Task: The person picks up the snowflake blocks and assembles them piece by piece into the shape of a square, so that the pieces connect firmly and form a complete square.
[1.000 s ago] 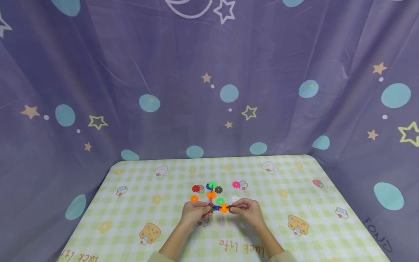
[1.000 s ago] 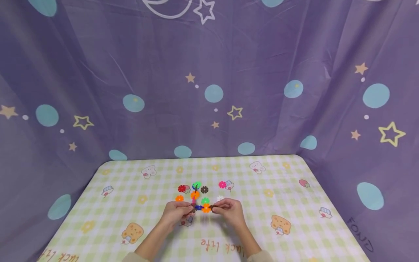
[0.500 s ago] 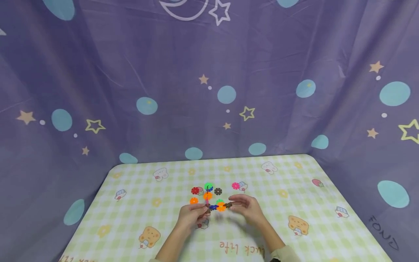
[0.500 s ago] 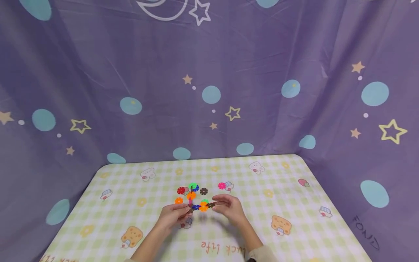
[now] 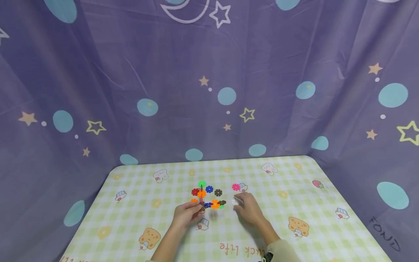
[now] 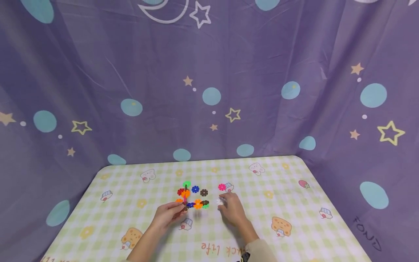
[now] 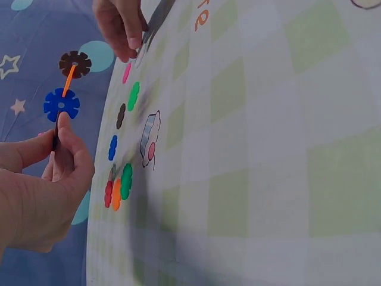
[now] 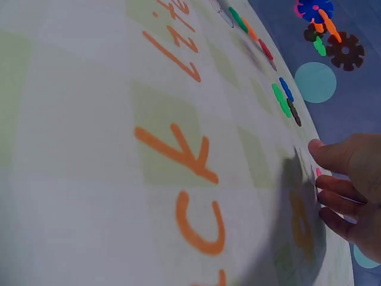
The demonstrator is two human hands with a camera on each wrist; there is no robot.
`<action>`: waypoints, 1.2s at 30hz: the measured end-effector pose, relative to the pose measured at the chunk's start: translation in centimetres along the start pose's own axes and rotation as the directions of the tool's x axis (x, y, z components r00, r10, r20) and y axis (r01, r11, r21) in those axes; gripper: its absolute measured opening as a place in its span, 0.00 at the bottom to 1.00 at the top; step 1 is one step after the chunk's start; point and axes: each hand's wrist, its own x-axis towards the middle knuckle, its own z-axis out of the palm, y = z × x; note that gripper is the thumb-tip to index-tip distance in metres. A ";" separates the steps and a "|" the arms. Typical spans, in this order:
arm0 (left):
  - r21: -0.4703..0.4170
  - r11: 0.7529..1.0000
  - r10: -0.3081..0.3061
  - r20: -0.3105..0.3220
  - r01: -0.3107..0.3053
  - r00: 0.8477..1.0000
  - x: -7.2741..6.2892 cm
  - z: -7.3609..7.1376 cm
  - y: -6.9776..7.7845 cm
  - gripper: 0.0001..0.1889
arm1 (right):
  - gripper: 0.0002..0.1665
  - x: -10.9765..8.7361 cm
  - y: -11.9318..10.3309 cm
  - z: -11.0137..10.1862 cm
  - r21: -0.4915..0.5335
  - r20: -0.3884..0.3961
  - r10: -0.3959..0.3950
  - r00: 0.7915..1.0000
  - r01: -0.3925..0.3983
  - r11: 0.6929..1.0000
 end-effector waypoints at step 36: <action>0.017 0.999 -0.044 -0.016 0.045 0.999 0.0 0.0 -0.3 0.18 | 0.17 -0.5 -2.1 -0.8 0.608 0.155 0.446 0.882 -0.441 0.660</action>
